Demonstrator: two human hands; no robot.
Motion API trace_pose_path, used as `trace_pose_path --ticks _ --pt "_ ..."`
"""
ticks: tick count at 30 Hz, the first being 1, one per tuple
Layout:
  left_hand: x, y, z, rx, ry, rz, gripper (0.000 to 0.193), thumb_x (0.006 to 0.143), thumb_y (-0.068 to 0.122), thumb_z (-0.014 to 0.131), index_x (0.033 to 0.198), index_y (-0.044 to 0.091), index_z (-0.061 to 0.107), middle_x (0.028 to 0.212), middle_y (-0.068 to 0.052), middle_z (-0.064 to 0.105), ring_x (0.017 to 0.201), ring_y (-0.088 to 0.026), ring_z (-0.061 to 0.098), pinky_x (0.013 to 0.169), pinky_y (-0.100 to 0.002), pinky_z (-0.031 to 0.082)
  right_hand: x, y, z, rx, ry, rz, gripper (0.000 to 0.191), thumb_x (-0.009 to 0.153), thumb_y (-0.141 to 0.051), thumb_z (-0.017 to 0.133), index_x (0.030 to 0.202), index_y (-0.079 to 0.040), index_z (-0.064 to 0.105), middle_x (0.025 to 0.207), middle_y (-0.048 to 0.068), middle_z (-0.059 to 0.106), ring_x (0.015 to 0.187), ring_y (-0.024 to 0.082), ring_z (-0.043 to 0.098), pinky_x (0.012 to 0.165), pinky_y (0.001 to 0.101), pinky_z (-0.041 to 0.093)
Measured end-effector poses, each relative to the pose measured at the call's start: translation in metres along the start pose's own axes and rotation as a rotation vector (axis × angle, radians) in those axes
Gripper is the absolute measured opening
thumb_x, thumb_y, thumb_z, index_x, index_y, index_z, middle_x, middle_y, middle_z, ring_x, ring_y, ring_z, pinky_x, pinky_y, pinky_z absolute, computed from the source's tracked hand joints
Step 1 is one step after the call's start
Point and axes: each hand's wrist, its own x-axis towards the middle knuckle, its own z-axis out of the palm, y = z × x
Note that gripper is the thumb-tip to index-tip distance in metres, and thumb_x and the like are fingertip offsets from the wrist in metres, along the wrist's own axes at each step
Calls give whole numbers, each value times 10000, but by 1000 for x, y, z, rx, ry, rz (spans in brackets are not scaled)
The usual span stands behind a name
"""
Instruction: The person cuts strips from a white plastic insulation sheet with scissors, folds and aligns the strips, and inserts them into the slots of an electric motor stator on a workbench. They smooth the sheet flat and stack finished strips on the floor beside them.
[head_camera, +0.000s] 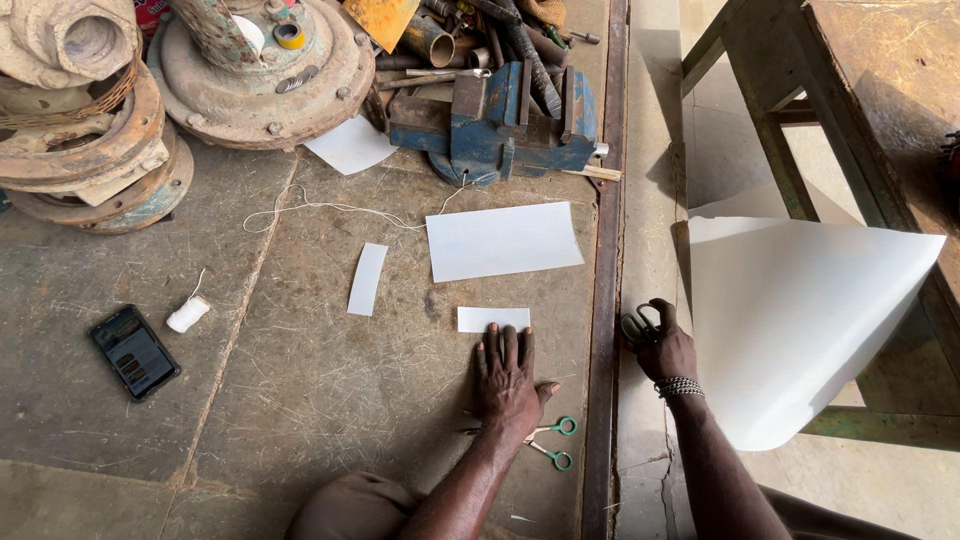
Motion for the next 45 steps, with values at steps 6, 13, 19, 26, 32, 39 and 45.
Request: trace_pose_path --ticks 6,13,19,26,32,39,45 --pt "1 1 2 14 58 20 969 892 573 655 1611 104 206 1647 -228 147 1530 -464 23 1221 -629 22 4 -24 23 221 -144 -300 844 800 -203 827 1522 -291 399 1159 198 741 1066 344 734 877 441 613" --pt "6 -4 -6 20 -8 -2 903 875 561 696 1585 165 305 1670 -202 102 1540 -490 2 1222 -641 57 19 -85 49 75 -416 -532 698 902 -181 716 1515 -299 403 1352 114 657 1073 350 713 885 444 605" --pt "23 -9 -19 32 -107 0 1034 836 642 692 1620 166 214 1690 -228 -23 1530 -506 -49 1215 -631 44 41 -100 56 -110 -441 -584 657 832 -194 759 1417 -282 473 1285 90 602 1070 350 679 863 458 594" --pt "47 -11 -33 63 -271 -35 1274 716 761 743 1643 160 109 1694 -237 -75 1521 -528 -102 1219 -628 3 78 -104 80 -190 -482 -495 693 828 -134 756 1440 -277 464 1323 98 565 1019 348 694 860 451 594" --pt "41 -8 -39 90 -227 -31 1335 660 782 773 1640 162 112 1693 -228 -54 1530 -512 -86 1221 -622 12 90 -94 80 72 -419 -625 690 812 -92 763 1420 -198 455 1323 111 598 1120 362 674 913 461 578" --pt "35 -11 -37 82 -250 -26 1336 660 789 773 1640 165 114 1700 -232 -68 1535 -509 -92 1230 -610 4 59 -100 73 -198 -530 -583 659 879 -207 741 1457 -238 425 1316 107 576 1067 371 667 926 535 520" --pt "48 -16 -27 119 -261 -28 1310 703 786 746 1649 145 106 1690 -248 -69 1520 -532 -88 1215 -641 -1 90 -108 90 -290 -475 -469 721 830 -194 757 1462 -273 420 1313 129 562 1059 344 681 918 522 536"
